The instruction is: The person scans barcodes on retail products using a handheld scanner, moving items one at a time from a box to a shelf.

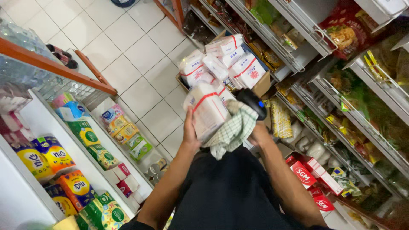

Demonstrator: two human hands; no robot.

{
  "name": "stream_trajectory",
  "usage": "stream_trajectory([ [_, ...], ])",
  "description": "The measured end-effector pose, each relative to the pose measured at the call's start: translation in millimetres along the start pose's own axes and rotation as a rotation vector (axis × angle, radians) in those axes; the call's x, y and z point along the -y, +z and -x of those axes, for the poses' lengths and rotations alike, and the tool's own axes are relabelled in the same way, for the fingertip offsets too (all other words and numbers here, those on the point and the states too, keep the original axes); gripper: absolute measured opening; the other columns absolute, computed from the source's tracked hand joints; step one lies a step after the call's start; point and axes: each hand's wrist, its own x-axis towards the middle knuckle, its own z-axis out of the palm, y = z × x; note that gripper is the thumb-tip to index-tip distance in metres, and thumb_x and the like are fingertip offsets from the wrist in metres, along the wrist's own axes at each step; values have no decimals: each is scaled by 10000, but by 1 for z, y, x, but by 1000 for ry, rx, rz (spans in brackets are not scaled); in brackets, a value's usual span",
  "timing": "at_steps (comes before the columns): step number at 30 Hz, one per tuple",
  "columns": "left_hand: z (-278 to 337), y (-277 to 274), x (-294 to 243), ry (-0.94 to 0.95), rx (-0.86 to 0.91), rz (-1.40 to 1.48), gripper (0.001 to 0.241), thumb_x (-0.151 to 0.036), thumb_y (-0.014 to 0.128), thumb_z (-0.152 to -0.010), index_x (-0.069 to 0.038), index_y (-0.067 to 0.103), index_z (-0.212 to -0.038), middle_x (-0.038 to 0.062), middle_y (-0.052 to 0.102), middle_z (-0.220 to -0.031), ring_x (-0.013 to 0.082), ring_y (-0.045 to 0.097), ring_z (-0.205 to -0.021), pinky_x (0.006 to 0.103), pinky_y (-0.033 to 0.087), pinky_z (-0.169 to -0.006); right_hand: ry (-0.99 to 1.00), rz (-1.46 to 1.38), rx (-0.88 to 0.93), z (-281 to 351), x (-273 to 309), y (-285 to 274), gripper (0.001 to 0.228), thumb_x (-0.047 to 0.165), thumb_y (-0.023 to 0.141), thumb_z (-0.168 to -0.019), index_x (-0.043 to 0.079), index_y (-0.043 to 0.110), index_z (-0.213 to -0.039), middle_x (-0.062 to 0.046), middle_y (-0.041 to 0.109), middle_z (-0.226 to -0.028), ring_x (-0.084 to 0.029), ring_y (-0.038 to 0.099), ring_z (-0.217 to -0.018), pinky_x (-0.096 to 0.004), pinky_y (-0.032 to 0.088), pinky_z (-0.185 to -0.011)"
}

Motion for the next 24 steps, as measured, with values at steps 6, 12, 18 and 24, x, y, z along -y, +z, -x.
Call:
stream_trajectory([
  [6,6,-11,-31,389,-116,-170,506,-365,564,-1049,-41,497,-1432,95,652,-1349,217,646,-1226,421,519,-1053,-208,77,-66,-63,82,-2,450,80,744,-949,28,593,-1369,-104,701,-1192,-231,656,-949,-349,503,-745],
  [12,11,-4,-17,562,-329,-245,424,-195,667,-1015,-48,513,-1381,126,652,-1230,259,633,-1069,416,524,-839,-25,798,-23,-122,84,14,389,170,792,-931,17,655,-1261,-46,701,-1102,-133,664,-946,-321,574,-794],
  [18,45,46,-15,1142,-294,-1027,569,40,780,-826,-49,555,-1341,149,577,-1390,307,551,-1363,421,515,-1109,-69,702,47,-123,83,35,337,173,799,-928,19,632,-1177,-66,672,-988,-158,654,-799,-319,522,-698],
  [24,94,82,-25,1252,-334,-1746,544,-87,890,-781,-169,648,-1261,155,531,-1503,387,440,-1515,424,535,-1157,288,375,396,-123,76,90,315,115,744,-931,44,619,-1211,-40,672,-1104,-126,642,-940,-285,545,-815],
])
